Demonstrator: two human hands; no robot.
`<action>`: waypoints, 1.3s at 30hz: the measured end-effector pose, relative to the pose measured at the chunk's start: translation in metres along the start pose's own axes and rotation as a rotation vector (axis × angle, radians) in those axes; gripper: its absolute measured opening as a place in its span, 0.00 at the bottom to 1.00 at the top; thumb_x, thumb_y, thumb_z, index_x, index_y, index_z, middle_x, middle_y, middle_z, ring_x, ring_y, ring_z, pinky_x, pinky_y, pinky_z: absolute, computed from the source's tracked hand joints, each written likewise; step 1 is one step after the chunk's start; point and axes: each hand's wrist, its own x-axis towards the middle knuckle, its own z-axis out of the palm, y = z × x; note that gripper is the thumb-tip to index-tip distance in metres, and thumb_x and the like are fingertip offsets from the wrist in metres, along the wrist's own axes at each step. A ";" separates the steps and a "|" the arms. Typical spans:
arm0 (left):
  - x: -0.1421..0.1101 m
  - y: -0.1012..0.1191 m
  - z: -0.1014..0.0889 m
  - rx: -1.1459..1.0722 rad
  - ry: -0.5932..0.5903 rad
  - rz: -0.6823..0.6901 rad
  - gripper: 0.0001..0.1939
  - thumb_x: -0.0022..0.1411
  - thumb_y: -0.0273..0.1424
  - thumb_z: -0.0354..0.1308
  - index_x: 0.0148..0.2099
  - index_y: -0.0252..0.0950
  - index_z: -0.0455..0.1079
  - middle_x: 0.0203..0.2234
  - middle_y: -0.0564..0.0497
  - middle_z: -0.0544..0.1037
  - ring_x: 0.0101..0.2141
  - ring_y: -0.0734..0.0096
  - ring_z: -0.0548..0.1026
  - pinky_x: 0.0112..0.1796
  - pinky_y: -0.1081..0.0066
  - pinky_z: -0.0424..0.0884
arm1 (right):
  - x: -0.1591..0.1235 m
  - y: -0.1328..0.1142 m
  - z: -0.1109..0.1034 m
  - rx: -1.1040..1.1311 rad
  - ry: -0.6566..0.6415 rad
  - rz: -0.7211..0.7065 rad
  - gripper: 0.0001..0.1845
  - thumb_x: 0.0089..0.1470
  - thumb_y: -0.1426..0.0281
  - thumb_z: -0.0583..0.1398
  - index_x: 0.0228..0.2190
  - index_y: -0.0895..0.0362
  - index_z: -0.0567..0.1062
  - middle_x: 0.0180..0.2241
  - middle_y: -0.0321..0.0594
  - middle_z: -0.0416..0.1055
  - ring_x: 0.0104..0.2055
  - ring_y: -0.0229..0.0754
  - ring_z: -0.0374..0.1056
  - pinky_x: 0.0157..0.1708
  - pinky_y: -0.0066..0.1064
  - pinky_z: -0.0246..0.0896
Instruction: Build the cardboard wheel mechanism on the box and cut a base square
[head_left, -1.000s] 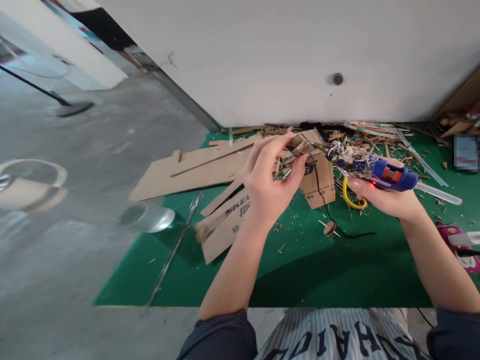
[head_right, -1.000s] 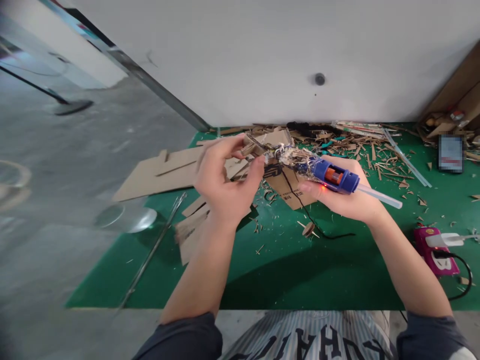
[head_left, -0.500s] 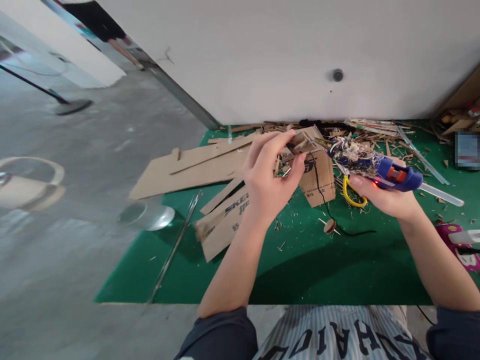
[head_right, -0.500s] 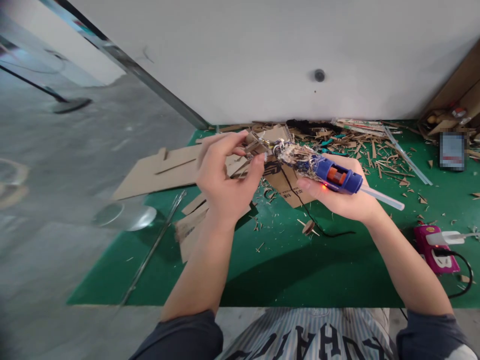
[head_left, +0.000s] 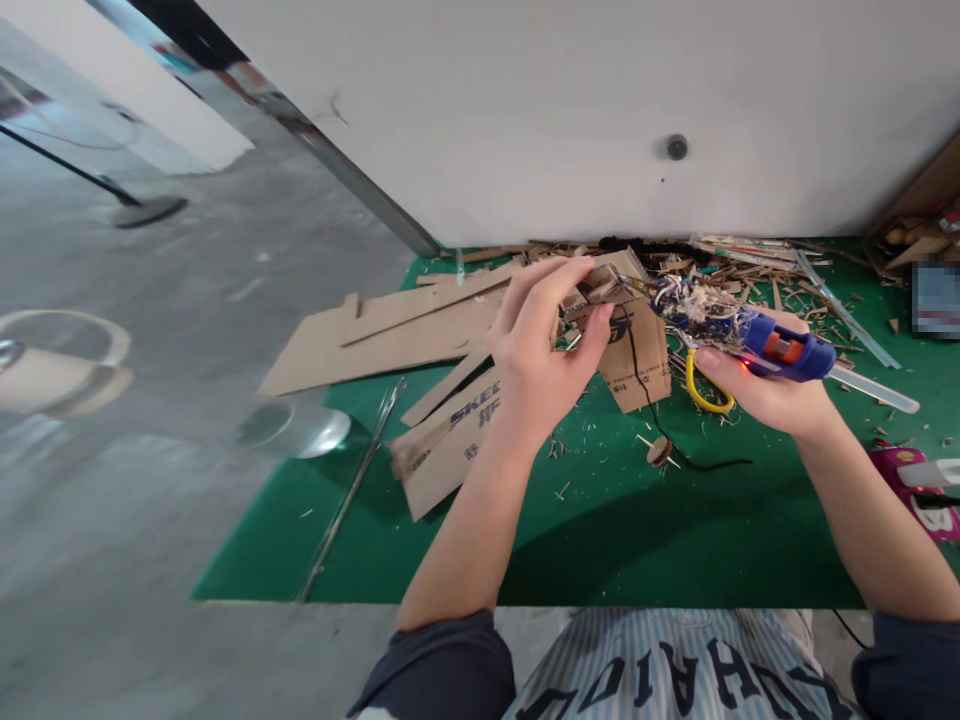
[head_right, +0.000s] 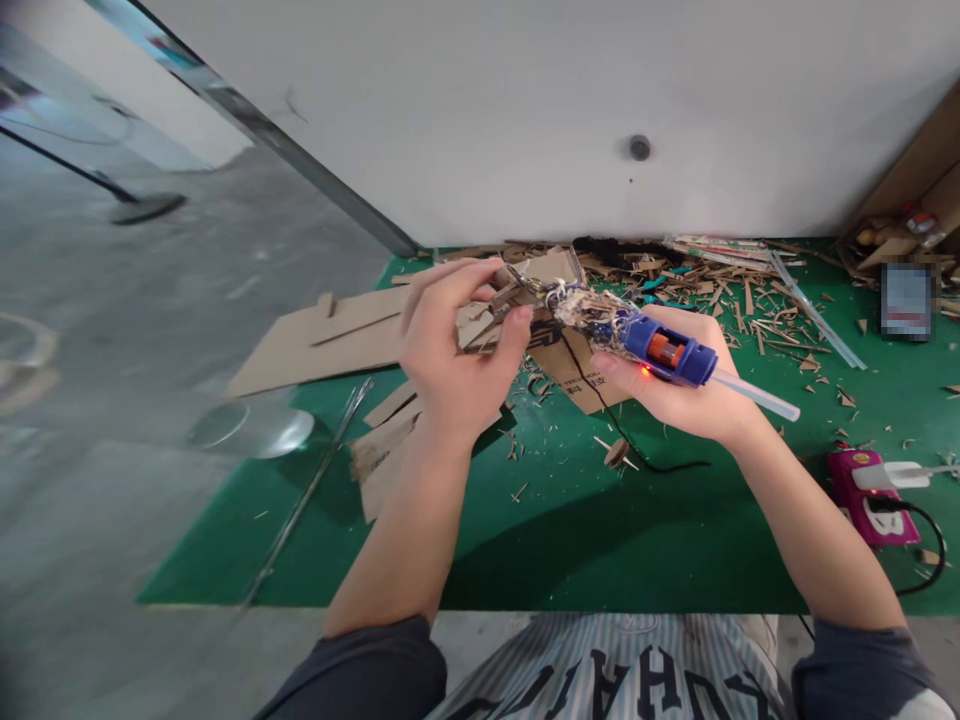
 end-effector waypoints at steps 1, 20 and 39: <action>0.000 0.000 0.000 0.003 -0.001 -0.006 0.18 0.70 0.34 0.60 0.61 0.46 0.68 0.51 0.46 0.78 0.51 0.61 0.78 0.51 0.61 0.78 | 0.000 0.000 0.000 -0.005 0.001 0.000 0.14 0.57 0.64 0.68 0.24 0.54 0.71 0.22 0.31 0.66 0.24 0.34 0.60 0.25 0.30 0.55; -0.001 -0.001 -0.001 0.030 -0.047 -0.082 0.17 0.71 0.36 0.59 0.60 0.48 0.69 0.52 0.46 0.78 0.51 0.60 0.79 0.54 0.56 0.77 | 0.002 -0.005 0.000 -0.029 -0.034 -0.036 0.20 0.57 0.65 0.67 0.21 0.54 0.64 0.20 0.31 0.60 0.22 0.33 0.55 0.22 0.30 0.50; -0.001 -0.005 -0.001 0.068 -0.037 -0.064 0.18 0.71 0.35 0.59 0.61 0.48 0.69 0.52 0.46 0.78 0.51 0.59 0.79 0.55 0.56 0.76 | 0.003 -0.006 0.000 -0.043 -0.072 -0.095 0.19 0.58 0.65 0.67 0.20 0.55 0.66 0.20 0.31 0.62 0.22 0.33 0.58 0.24 0.31 0.51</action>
